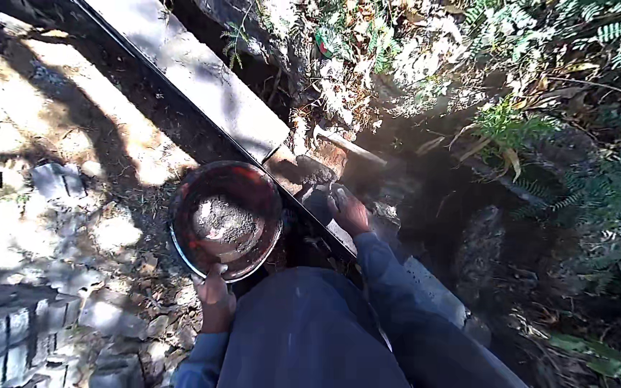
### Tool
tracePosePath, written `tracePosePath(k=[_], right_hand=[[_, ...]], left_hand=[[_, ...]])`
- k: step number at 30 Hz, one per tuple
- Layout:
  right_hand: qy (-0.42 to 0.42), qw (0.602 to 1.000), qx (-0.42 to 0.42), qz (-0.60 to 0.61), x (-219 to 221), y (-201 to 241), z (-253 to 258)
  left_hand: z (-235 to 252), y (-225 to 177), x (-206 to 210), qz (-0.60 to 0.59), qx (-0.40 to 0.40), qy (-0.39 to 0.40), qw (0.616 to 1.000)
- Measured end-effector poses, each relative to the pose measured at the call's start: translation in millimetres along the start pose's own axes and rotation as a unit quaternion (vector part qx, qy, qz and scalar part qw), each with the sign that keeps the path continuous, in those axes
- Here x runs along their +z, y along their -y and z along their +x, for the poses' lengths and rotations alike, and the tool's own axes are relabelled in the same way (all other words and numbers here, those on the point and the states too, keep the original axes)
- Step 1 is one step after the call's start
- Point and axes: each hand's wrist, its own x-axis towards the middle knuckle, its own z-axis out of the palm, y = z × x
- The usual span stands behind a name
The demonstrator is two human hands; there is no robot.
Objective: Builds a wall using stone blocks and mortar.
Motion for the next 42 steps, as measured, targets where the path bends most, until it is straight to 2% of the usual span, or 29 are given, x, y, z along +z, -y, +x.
tracePosePath(k=[4, 8, 11, 14, 21, 25, 28, 29, 31, 33, 35, 38, 42], right_hand=[[-0.057, 0.998, 0.028, 0.008, 3.9, 8.0, 3.7], [0.003, 0.997, 0.077, -0.013, -2.7, 24.0, 11.1], [0.089, 0.993, 0.045, -0.069, -6.0, 24.5, 6.6], [0.149, 0.979, 0.016, -0.141, -32.4, 22.7, 0.3], [0.165, 0.951, -0.068, -0.253, -70.3, 34.5, 16.4], [0.203, 0.94, -0.056, -0.269, -74.6, 49.3, 24.3], [0.161, 0.957, -0.04, -0.238, -111.1, 64.3, 12.1], [0.139, 0.967, -0.051, -0.207, -122.1, 71.0, -2.6], [0.07, 0.977, -0.148, -0.136, -130.8, 80.1, -27.1], [0.029, 0.96, -0.269, -0.077, -118.4, 97.8, -39.4], [0.018, 0.943, -0.319, -0.094, -91.6, 131.3, -40.3], [0.083, 0.954, -0.248, -0.144, -60.6, 183.9, -28.0], [0.215, 0.935, -0.227, -0.166, -63.4, 200.1, -29.2]], left_hand=[[-6.6, 0.6, 1.8, 0.008, -0.006, -0.009, 1.0], [-16.8, 0.4, 3.0, 0.025, 0.002, -0.013, 1.0], [-15.2, 1.2, 1.0, 0.026, 0.006, -0.017, 1.0], [-17.6, -1.2, 1.2, 0.025, 0.005, -0.018, 1.0], [-12.7, -2.6, 6.8, 0.01, 0.016, -0.013, 1.0], [-10.2, -8.9, 9.9, 0.002, 0.017, -0.013, 1.0], [-3.4, -15.9, 18.6, -0.001, 0.023, -0.005, 1.0], [-5.8, -16.7, 14.8, -0.002, 0.023, -0.004, 1.0], [-8.2, -21.5, 13.9, -0.008, 0.031, 0.005, 0.999], [-11.5, -26.5, 16.3, 0.008, 0.042, 0.017, 0.999], [-15.8, -28.9, 19.5, 0.03, 0.055, 0.027, 0.998], [-28.8, -34.3, 25.3, 0.03, 0.092, 0.044, 0.994], [-29.1, -43.0, 26.2, 0.018, 0.111, 0.022, 0.993]])
